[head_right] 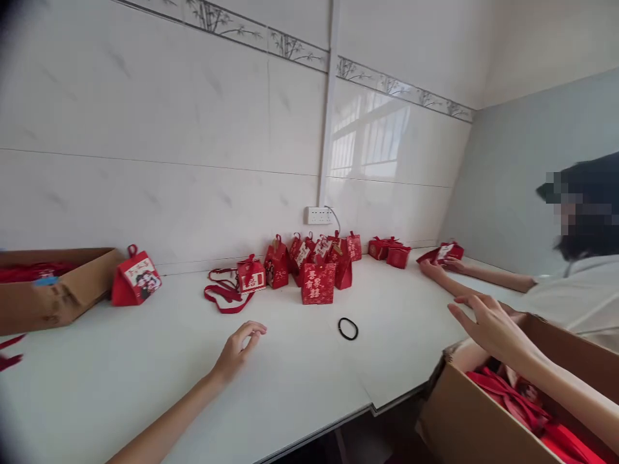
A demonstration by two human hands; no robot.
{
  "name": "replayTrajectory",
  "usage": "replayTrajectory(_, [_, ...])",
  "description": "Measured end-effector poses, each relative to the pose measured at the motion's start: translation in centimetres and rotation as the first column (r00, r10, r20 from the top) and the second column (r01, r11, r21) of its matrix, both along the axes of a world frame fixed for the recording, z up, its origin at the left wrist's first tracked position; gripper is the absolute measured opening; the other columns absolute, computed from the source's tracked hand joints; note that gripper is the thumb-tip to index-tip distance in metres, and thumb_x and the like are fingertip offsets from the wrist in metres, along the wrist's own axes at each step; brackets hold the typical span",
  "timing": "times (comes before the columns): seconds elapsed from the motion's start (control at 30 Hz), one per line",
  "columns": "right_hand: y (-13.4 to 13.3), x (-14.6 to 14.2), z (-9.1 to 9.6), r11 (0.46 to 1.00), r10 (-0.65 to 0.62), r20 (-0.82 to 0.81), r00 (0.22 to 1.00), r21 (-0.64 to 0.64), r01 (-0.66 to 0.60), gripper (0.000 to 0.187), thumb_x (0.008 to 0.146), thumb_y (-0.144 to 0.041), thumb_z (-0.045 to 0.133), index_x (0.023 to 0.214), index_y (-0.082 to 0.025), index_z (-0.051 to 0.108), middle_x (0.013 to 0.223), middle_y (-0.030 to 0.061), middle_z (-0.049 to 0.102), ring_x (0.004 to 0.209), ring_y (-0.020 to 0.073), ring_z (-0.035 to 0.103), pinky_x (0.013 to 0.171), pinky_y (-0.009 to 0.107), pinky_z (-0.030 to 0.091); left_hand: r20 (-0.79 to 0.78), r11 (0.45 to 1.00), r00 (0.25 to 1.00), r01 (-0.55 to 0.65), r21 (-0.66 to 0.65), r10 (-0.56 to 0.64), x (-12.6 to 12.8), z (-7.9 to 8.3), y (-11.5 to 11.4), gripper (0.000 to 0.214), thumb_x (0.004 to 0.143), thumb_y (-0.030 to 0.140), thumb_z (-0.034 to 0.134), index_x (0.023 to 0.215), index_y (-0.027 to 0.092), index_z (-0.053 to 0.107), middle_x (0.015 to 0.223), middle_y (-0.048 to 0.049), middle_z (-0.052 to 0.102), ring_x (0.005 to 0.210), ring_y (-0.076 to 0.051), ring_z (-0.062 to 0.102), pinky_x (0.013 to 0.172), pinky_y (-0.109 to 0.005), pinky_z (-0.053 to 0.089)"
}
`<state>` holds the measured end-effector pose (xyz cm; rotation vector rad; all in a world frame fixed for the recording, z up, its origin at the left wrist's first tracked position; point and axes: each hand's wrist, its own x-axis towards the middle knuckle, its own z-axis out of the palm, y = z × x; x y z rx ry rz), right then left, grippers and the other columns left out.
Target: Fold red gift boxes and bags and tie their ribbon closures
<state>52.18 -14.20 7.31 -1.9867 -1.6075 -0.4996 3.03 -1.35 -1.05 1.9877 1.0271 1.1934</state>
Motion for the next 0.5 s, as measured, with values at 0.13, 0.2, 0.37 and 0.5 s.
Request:
replayTrajectory(0.13, [5.2,-8.6,-0.4,0.962,0.268,0.099,0.958,0.027,-0.272,0.047,0.081,-0.064,0.033,0.092,-0.025,0.056,0.110,0.0208,0.055,0.090,0.0316,0.059,0.080,0.048,0.044,0.128,0.909,0.900,-0.408,-0.085,0.416,-7.0,-0.6,1.7,0.020,0.077,0.023,0.044,0.089,0.020,0.060,0.101,-0.0057,0.063,0.091,-0.020,0.060,0.083,-0.036,0.049])
replayTrajectory(0.2, [7.4,-13.6,-2.1,0.917,0.398,0.114,0.910,-0.015,-0.399,0.045,0.082,-0.060,0.033,0.091,-0.024,0.058,0.111,0.0195,0.055,0.086,0.0307,0.061,0.079,0.049,0.045,0.158,0.815,0.800,-0.568,-0.115,0.579,-10.4,-0.9,2.7,0.024,0.075,0.017,0.043,0.096,0.019,0.055,0.108,-0.0080,0.059,0.099,-0.021,0.057,0.087,-0.037,0.047])
replayTrajectory(0.37, [11.7,-26.3,-6.7,0.739,0.626,-0.054,0.778,-0.277,-0.614,0.028,0.085,-0.039,0.039,0.095,-0.020,0.058,0.121,0.0153,0.051,0.099,0.0281,0.060,0.089,0.045,0.046,0.168,0.584,0.559,-0.782,-0.218,0.812,-17.6,-1.2,4.8,0.031,0.071,0.007,0.048,0.100,0.016,0.046,0.108,-0.0110,0.051,0.113,-0.024,0.048,0.100,-0.043,0.038])
replayTrajectory(0.5, [14.1,-34.6,-9.3,0.648,0.642,-0.300,0.706,-0.280,-0.708,0.025,0.088,-0.031,0.035,0.101,-0.019,0.054,0.127,0.0147,0.044,0.098,0.0229,0.061,0.090,0.040,0.047,0.147,0.508,0.486,-0.827,-0.240,0.862,-20.4,-1.3,6.2,0.035,0.071,0.007,0.050,0.104,0.014,0.042,0.108,-0.0128,0.048,0.116,-0.025,0.046,0.100,-0.043,0.038])
